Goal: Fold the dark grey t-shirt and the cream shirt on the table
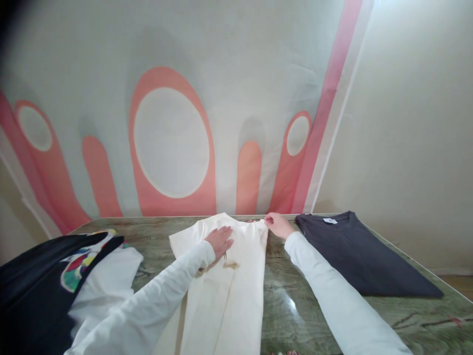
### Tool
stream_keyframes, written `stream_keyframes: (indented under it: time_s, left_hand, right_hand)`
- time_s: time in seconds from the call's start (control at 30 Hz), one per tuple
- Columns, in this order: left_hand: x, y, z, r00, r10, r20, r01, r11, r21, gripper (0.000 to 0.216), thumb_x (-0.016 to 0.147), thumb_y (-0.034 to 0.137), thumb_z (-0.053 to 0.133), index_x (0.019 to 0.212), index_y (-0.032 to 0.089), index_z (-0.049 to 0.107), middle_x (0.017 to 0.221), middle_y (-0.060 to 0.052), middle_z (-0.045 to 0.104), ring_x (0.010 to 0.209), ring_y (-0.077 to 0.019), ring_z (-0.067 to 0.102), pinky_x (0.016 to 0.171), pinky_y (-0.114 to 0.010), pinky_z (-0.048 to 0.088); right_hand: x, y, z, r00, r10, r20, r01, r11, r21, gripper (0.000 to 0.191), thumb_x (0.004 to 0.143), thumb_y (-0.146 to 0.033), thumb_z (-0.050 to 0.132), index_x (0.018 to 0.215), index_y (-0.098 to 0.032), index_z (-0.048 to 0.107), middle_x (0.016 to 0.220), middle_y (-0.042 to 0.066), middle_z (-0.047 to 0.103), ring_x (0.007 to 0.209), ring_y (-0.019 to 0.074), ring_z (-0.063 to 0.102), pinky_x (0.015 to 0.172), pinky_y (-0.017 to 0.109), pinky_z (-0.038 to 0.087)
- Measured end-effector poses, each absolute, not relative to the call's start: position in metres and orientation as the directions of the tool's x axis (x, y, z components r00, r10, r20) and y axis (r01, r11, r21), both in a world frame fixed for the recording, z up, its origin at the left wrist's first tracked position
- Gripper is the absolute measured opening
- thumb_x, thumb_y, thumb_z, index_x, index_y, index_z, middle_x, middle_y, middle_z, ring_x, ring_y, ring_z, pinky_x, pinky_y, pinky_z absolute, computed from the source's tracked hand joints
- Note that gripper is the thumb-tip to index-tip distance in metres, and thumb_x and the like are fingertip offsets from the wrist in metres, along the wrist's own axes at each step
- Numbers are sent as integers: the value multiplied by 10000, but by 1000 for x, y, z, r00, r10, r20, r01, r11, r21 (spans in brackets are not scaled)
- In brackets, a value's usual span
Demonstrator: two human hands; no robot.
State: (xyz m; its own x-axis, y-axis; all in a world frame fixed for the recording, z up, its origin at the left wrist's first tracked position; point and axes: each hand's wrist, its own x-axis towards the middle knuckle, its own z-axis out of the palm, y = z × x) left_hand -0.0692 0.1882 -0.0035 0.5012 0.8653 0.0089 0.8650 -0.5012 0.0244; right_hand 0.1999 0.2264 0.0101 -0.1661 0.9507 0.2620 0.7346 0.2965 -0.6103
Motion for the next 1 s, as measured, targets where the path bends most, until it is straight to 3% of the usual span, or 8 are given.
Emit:
stream_keyframes:
  time_s: [0.17,0.4,0.63,0.83,1.0]
  left_hand:
    - [-73,178,-19,494,863,110,863,-502,63,591,866,495,203,1333,142,276,1417,-77,228,1293,-213,192,1040,-434,168]
    - [-73,180,-23,485,859,166,859,-503,95,579,861,499,230,1318,149,298,1420,-86,216,1298,-217,173,1042,-425,164]
    - [-70,173,-12,511,827,234,835,-542,97,523,869,461,260,1310,186,312,1418,-66,228,1304,-209,150,1042,-427,156]
    - [-71,171,-13,587,798,138,799,-599,62,585,863,535,183,1347,214,251,1425,-41,210,1301,-207,168,1041,-451,133]
    - [-70,175,-21,570,816,98,817,-576,37,624,851,557,175,1359,197,223,1432,-39,182,1303,-205,160,1041,-453,126]
  right_hand:
    - [185,262,-15,-153,936,318,733,324,-598,190,709,-200,535,855,-137,639,850,65,664,772,159,594,736,279,446]
    - [193,263,-22,-177,932,315,718,342,-607,159,706,-293,560,760,-194,672,770,41,682,747,186,604,720,301,451]
    - [197,263,-27,-228,933,278,537,358,-763,263,678,-324,588,884,-180,664,816,53,671,749,189,602,703,305,457]
    - [206,273,-34,-173,953,250,379,299,-876,292,669,-303,559,911,-148,611,779,32,641,697,136,576,645,255,446]
    - [216,275,-44,-127,960,250,494,280,-823,209,647,-294,588,808,-164,618,730,21,642,682,141,566,655,264,442]
